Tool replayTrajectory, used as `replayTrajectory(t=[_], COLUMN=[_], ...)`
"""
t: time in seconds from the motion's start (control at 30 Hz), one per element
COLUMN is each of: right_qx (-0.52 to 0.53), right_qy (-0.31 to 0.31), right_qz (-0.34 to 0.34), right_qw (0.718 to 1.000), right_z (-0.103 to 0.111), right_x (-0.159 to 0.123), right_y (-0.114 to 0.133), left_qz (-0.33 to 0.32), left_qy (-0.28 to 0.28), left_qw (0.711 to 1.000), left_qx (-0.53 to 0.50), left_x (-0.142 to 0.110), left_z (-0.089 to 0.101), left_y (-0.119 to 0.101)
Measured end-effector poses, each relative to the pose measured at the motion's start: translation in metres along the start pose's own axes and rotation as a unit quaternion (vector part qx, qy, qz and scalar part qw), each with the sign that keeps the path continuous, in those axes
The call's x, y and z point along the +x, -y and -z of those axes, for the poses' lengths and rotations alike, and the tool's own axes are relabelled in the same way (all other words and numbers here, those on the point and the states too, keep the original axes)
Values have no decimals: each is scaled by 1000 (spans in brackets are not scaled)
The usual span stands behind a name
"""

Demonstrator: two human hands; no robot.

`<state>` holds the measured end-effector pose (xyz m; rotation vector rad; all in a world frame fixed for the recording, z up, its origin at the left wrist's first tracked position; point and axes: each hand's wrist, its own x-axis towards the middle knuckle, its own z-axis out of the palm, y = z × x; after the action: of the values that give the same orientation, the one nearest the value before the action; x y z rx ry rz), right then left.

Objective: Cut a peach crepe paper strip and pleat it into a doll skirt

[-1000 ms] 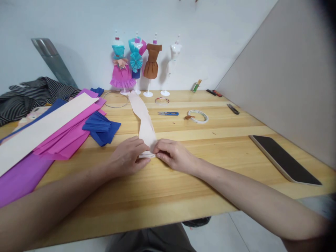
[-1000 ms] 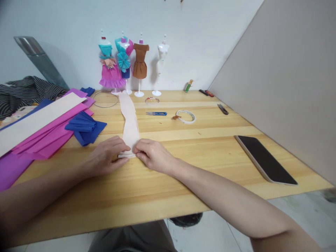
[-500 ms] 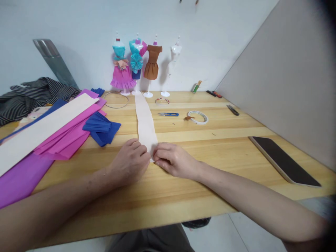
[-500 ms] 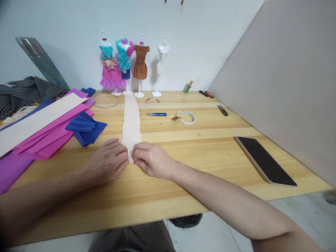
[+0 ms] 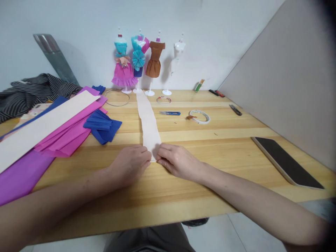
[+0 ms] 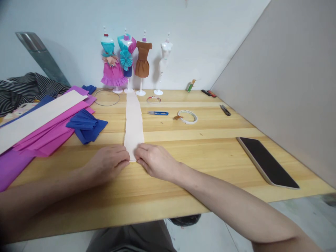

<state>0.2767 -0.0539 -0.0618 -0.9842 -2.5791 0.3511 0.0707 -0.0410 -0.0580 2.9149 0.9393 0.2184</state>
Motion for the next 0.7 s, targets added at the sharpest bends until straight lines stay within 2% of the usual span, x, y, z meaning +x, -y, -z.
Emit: replayTrajectory(t=[0.07, 0.13, 0.53, 0.7], right_qx=[0, 0, -7, 17], right_qy=[6, 10, 49, 49], right_qz=[-15, -26, -30, -46], right_qw=[1000, 1000, 998, 998], right_z=[1, 1, 10, 10], right_x=[1, 1, -1, 0], right_y=[1, 1, 6, 6], left_qz=[58, 82, 122, 158], left_qy=[22, 34, 79, 74], left_qw=[997, 993, 987, 982], left_qx=[-53, -72, -66, -75], left_x=[1, 2, 2, 2], left_z=[1, 4, 10, 12], left_y=[-1, -2, -4, -4])
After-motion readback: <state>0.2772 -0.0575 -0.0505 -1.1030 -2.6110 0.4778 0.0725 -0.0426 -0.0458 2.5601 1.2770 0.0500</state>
